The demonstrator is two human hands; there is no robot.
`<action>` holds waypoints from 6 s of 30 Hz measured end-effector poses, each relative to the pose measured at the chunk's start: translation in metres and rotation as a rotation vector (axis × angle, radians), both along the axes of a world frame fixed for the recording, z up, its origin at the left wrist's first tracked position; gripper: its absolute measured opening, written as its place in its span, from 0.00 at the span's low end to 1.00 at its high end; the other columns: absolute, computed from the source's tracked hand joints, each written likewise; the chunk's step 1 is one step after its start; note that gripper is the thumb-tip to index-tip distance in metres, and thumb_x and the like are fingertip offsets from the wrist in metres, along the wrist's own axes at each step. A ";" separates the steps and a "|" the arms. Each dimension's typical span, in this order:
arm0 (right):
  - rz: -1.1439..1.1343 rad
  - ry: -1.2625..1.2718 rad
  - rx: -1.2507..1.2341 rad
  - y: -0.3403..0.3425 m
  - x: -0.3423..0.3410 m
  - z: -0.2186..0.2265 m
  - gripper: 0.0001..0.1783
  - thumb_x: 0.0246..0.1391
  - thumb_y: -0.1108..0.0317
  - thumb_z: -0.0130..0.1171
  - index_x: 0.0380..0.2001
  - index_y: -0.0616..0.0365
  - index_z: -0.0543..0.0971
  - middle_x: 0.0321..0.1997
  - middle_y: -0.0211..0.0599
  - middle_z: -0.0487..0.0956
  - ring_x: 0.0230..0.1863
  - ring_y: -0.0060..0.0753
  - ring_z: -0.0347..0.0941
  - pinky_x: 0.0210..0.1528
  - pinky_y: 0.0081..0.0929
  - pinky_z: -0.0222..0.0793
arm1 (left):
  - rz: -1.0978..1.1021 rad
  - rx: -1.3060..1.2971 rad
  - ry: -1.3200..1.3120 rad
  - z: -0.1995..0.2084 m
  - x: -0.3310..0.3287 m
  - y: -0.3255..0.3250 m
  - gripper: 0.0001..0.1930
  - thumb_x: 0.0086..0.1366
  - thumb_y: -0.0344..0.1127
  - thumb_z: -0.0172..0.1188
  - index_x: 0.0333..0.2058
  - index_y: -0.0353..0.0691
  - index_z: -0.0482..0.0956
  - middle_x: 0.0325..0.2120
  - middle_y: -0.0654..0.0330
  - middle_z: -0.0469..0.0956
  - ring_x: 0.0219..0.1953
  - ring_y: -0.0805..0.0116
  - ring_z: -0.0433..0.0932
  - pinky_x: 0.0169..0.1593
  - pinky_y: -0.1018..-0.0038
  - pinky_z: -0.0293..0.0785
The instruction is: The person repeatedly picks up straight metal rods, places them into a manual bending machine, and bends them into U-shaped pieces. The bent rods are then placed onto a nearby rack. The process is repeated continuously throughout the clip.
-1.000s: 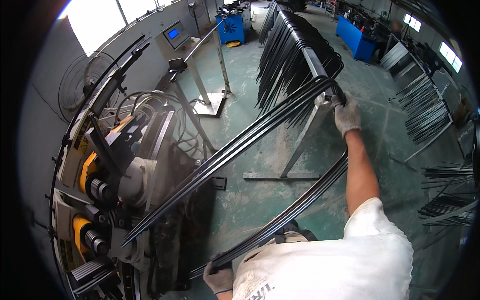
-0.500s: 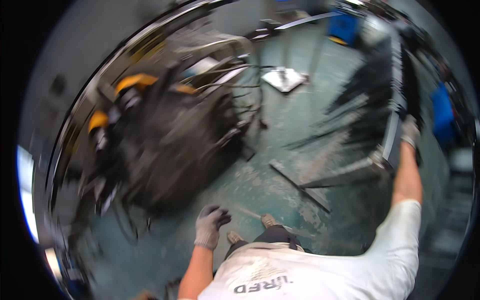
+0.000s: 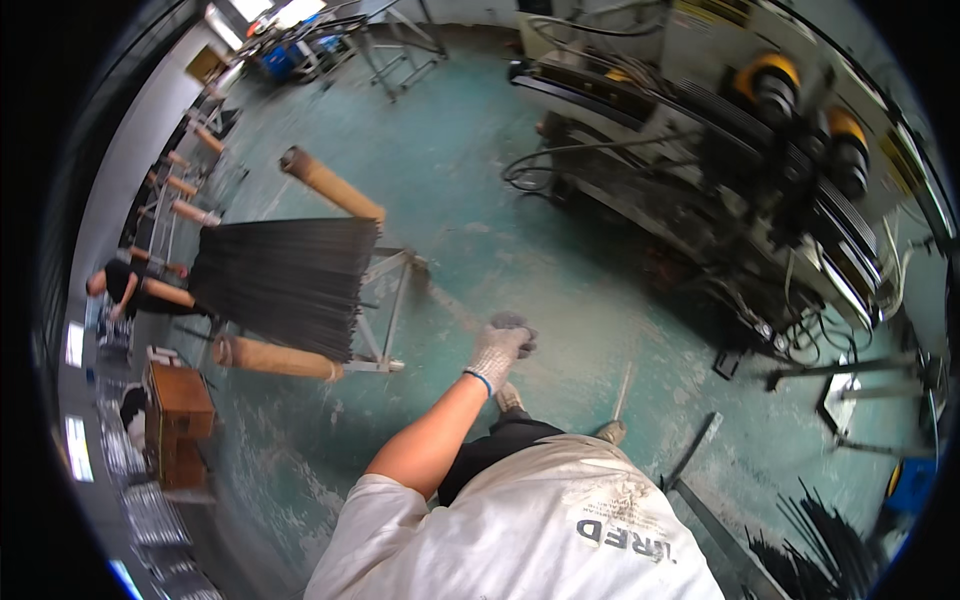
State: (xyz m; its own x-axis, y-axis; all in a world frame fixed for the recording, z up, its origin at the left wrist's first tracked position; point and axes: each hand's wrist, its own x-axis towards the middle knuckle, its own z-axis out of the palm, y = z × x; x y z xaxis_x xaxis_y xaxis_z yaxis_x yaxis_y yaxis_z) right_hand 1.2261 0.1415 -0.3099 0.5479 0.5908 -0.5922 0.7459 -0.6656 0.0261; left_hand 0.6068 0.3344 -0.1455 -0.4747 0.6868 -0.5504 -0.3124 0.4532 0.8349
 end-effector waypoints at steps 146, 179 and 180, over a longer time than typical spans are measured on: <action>-1.236 1.758 1.155 0.406 -0.436 0.208 0.12 0.76 0.73 0.58 0.57 0.63 0.75 0.55 0.48 0.85 0.58 0.51 0.86 0.63 0.47 0.87 | -0.265 0.854 -0.494 0.216 -0.378 0.231 0.15 0.79 0.39 0.63 0.55 0.34 0.81 0.47 0.54 0.85 0.55 0.53 0.82 0.71 0.52 0.73; -1.038 1.314 1.576 0.846 -0.190 0.227 0.19 0.68 0.54 0.63 0.48 0.59 0.86 0.41 0.38 0.87 0.39 0.43 0.83 0.46 0.40 0.80 | -0.027 0.218 -0.631 0.108 -0.197 0.704 0.17 0.72 0.41 0.74 0.51 0.34 0.89 0.53 0.54 0.89 0.54 0.60 0.85 0.65 0.65 0.78; -0.995 1.342 1.573 0.851 -0.175 0.214 0.19 0.67 0.57 0.63 0.50 0.60 0.85 0.43 0.41 0.87 0.41 0.44 0.83 0.47 0.42 0.81 | -0.059 0.223 -0.656 0.119 -0.179 0.706 0.17 0.72 0.41 0.74 0.52 0.34 0.88 0.53 0.54 0.89 0.55 0.60 0.85 0.65 0.65 0.78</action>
State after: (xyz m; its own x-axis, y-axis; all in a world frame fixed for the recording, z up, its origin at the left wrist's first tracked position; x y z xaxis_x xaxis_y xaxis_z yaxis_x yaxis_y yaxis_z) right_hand 1.0511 0.9922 -0.0959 0.6840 0.6856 -0.2492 -0.5727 0.2931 -0.7656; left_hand 0.4274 1.0407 -0.0266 -0.0506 0.8312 -0.5537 -0.7643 0.3246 0.5572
